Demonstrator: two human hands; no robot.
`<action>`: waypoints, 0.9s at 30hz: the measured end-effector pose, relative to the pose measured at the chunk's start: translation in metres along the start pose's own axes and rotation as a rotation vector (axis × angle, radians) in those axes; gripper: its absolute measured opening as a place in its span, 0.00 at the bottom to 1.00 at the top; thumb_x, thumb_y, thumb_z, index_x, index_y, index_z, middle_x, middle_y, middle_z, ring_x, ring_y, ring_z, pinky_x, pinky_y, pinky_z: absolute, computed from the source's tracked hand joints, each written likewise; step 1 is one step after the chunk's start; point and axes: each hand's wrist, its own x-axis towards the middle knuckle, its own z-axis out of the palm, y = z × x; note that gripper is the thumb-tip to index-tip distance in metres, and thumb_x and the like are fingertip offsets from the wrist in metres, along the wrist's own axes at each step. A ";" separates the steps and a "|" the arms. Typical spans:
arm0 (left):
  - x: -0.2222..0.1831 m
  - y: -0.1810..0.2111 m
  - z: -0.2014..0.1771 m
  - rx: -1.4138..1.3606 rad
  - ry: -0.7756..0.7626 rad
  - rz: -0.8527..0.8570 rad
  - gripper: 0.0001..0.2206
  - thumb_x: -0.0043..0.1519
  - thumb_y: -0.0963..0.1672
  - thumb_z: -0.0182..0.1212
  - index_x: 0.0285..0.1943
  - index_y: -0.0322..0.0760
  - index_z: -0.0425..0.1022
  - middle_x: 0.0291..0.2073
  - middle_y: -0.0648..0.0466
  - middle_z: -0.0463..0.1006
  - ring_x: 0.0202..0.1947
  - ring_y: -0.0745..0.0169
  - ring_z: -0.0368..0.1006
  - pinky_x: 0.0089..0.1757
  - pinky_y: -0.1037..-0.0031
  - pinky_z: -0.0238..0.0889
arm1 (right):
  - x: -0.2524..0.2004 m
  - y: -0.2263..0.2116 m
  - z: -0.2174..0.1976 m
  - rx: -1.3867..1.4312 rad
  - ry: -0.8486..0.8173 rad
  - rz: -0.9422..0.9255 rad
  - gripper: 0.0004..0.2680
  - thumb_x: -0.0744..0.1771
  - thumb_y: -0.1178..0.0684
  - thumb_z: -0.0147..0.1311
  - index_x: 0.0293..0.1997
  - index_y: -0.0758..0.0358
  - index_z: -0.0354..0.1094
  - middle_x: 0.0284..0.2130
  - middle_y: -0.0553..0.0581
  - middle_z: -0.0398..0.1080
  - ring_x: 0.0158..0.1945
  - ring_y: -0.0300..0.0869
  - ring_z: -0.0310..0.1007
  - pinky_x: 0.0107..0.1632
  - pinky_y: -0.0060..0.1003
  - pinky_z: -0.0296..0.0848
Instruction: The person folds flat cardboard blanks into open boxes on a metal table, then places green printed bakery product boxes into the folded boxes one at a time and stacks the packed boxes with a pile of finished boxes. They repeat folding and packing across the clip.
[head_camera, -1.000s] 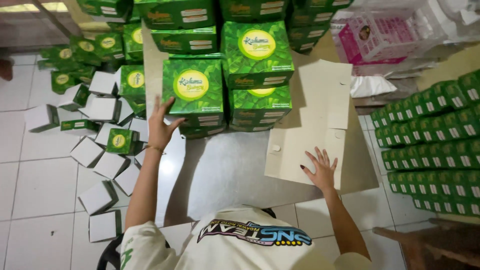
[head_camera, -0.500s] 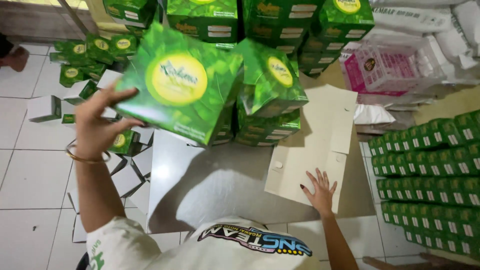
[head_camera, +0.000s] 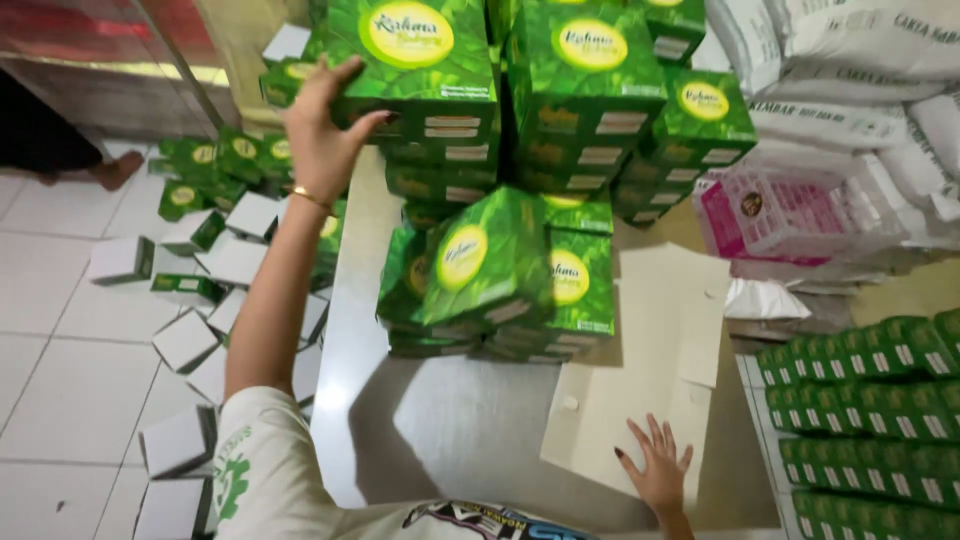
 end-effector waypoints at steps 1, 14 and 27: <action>0.003 -0.009 0.013 -0.001 0.003 0.009 0.28 0.56 0.43 0.82 0.65 0.33 0.76 0.60 0.45 0.79 0.65 0.43 0.72 0.68 0.58 0.61 | 0.001 0.001 0.002 0.003 0.009 0.001 0.27 0.61 0.32 0.57 0.68 0.30 0.56 0.74 0.45 0.46 0.77 0.50 0.40 0.68 0.77 0.31; 0.000 -0.046 0.100 -0.043 -0.034 -0.317 0.59 0.54 0.55 0.83 0.82 0.37 0.34 0.74 0.38 0.56 0.75 0.39 0.55 0.65 0.43 0.50 | 0.000 0.001 0.008 -0.055 0.045 -0.013 0.27 0.59 0.33 0.58 0.66 0.31 0.57 0.72 0.46 0.49 0.75 0.52 0.46 0.66 0.80 0.39; -0.216 0.138 0.044 0.090 -0.597 -0.098 0.53 0.50 0.59 0.73 0.80 0.40 0.47 0.78 0.41 0.45 0.76 0.31 0.41 0.66 0.33 0.32 | 0.001 0.002 0.003 0.008 -0.011 0.000 0.27 0.60 0.33 0.59 0.67 0.32 0.58 0.73 0.46 0.47 0.76 0.51 0.41 0.68 0.78 0.32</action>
